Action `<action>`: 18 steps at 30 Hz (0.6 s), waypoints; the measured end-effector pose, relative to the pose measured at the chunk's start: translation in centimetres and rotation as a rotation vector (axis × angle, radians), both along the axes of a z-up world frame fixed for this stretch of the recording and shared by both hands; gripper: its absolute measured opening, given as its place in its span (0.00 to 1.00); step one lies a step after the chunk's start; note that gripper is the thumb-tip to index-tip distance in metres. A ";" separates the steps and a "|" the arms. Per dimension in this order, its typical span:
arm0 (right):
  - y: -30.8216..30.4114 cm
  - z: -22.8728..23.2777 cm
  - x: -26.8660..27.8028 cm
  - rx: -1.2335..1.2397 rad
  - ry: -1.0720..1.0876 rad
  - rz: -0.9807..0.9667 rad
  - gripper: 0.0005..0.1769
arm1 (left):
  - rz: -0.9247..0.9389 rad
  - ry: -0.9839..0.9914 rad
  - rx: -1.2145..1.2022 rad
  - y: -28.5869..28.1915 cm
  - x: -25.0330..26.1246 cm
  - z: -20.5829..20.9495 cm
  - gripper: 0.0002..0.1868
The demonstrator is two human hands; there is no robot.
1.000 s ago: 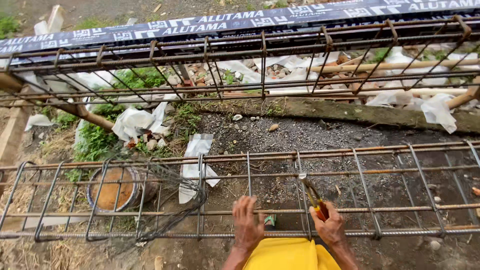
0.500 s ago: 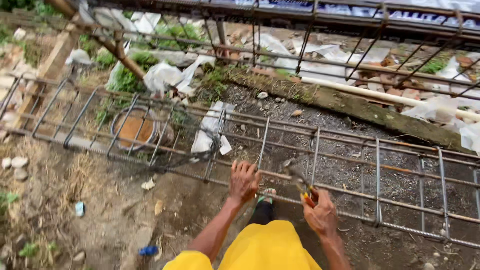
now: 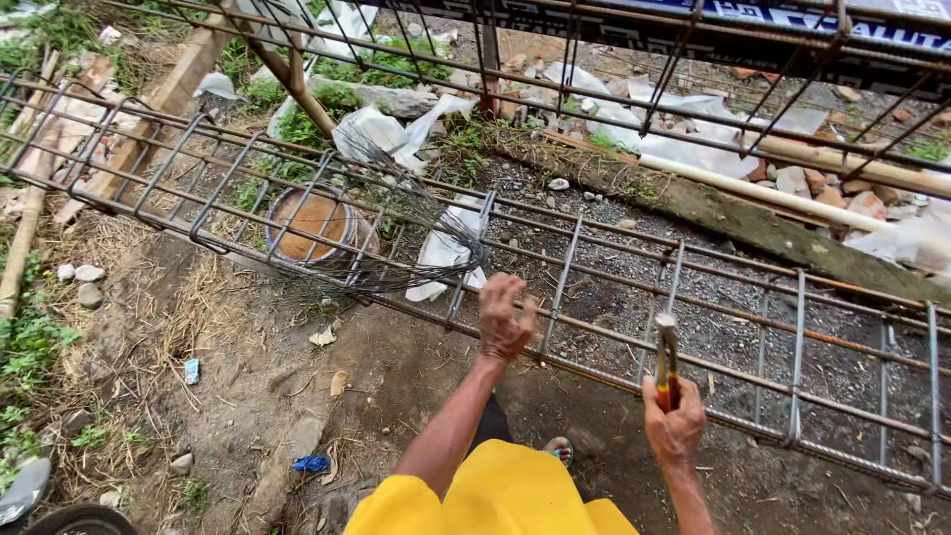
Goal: The person uses pliers to twist wire ties around the intersections of a rebar grid. They repeatedly grab wire, wrap it around the metal bars, and twist it tight to secure the structure.
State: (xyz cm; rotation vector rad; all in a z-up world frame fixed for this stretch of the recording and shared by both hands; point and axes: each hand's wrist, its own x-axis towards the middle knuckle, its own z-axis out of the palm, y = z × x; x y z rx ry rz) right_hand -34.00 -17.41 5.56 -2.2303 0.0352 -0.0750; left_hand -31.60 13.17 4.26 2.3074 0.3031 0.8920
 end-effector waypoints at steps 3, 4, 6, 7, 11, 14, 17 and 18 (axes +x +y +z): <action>-0.2 -2.0 0.0 0.049 -0.058 -0.083 0.11 | 0.206 -0.088 0.054 5.7 0.4 1.9 0.13; -0.2 -2.3 -0.2 0.050 -0.059 -0.085 0.11 | 0.204 -0.090 0.055 7.3 -0.1 1.8 0.13; 0.1 -2.8 0.7 0.145 0.034 -0.141 0.11 | 0.193 0.313 0.287 11.1 0.4 1.9 0.46; 0.6 -2.0 0.8 0.148 0.029 -0.148 0.11 | 0.186 0.307 0.291 12.1 0.6 1.4 0.46; 3.0 1.8 0.7 0.053 -0.134 -0.190 0.13 | 0.040 0.650 0.379 15.1 1.8 0.5 0.45; 7.1 6.7 0.6 -0.032 -0.216 -0.139 0.11 | -0.059 0.599 0.407 15.9 1.8 0.5 0.25; 12.4 10.1 1.5 0.231 -0.067 0.003 0.11 | -0.190 0.608 0.382 16.9 3.1 -0.1 0.17; 14.3 10.7 1.5 0.440 0.067 0.074 0.16 | -0.252 0.741 0.353 17.3 3.3 -0.6 0.21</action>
